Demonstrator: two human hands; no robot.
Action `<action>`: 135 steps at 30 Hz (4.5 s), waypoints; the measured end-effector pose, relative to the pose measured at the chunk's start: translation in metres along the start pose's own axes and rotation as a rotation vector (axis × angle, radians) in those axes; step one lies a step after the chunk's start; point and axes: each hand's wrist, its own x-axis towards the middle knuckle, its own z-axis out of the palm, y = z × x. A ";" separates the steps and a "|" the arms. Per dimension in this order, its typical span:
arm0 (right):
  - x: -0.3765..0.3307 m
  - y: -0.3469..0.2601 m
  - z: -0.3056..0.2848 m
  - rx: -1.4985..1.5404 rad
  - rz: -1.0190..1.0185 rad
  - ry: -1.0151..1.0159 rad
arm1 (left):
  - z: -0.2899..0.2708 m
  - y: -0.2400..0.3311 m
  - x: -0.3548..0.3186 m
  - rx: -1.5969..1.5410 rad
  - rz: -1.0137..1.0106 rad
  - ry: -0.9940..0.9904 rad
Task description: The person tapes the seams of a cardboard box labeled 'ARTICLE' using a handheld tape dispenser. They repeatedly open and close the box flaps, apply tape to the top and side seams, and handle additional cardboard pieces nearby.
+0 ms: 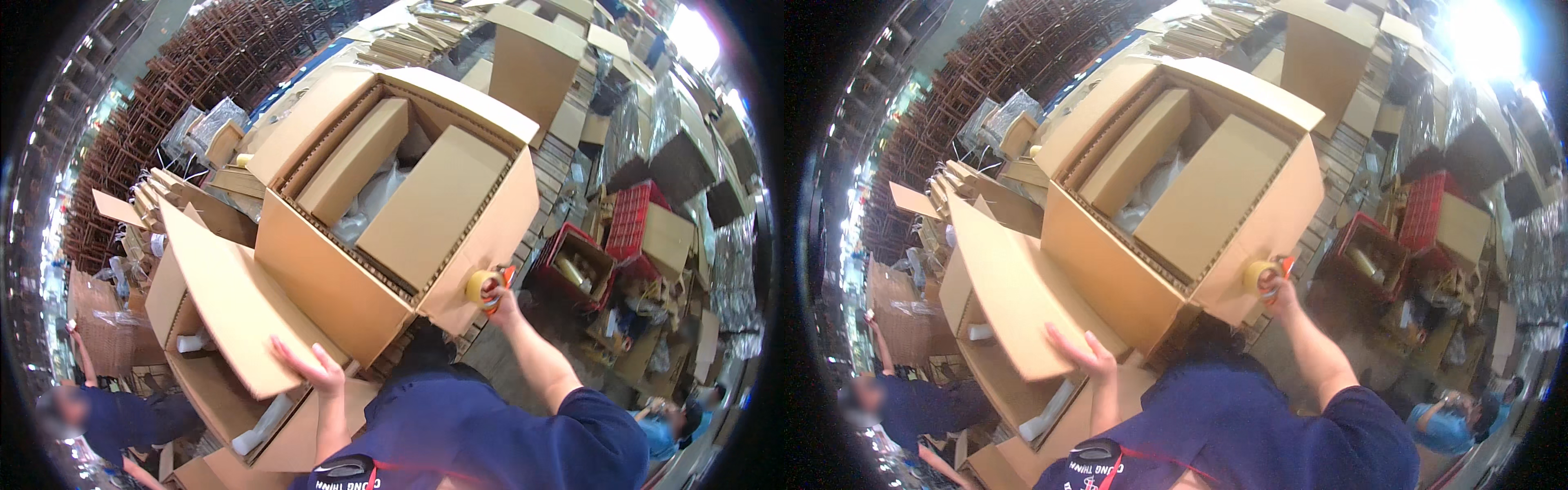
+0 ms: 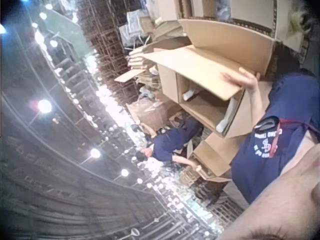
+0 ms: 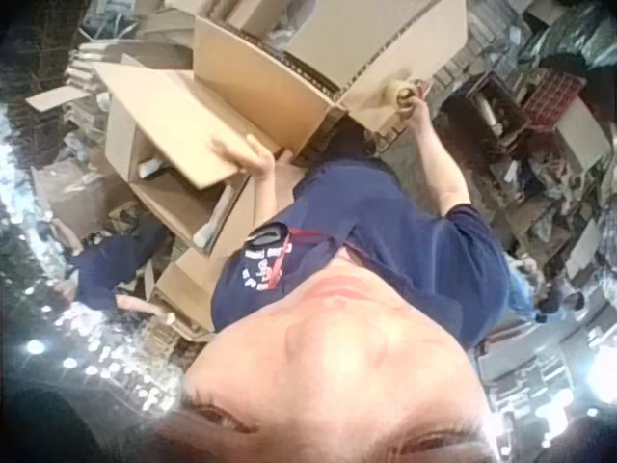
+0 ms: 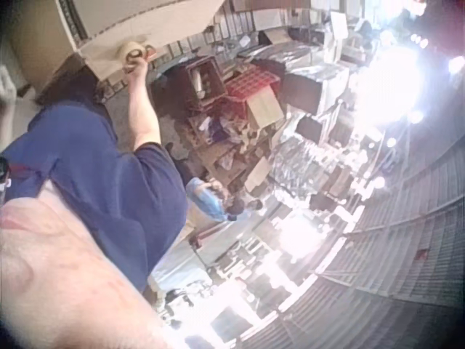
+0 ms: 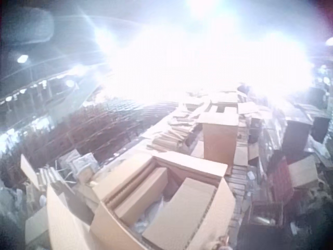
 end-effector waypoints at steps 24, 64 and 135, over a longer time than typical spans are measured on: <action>0.323 -0.430 0.007 0.107 -0.242 0.262 | 0.190 0.167 0.074 -0.253 -1.963 0.143; 0.251 -0.486 0.332 -1.456 -1.033 -1.529 | 0.416 0.385 0.314 -0.856 -0.961 -0.586; 0.073 -0.134 0.299 -2.160 -0.464 -0.473 | 0.393 -0.075 0.189 -1.203 -1.136 -1.239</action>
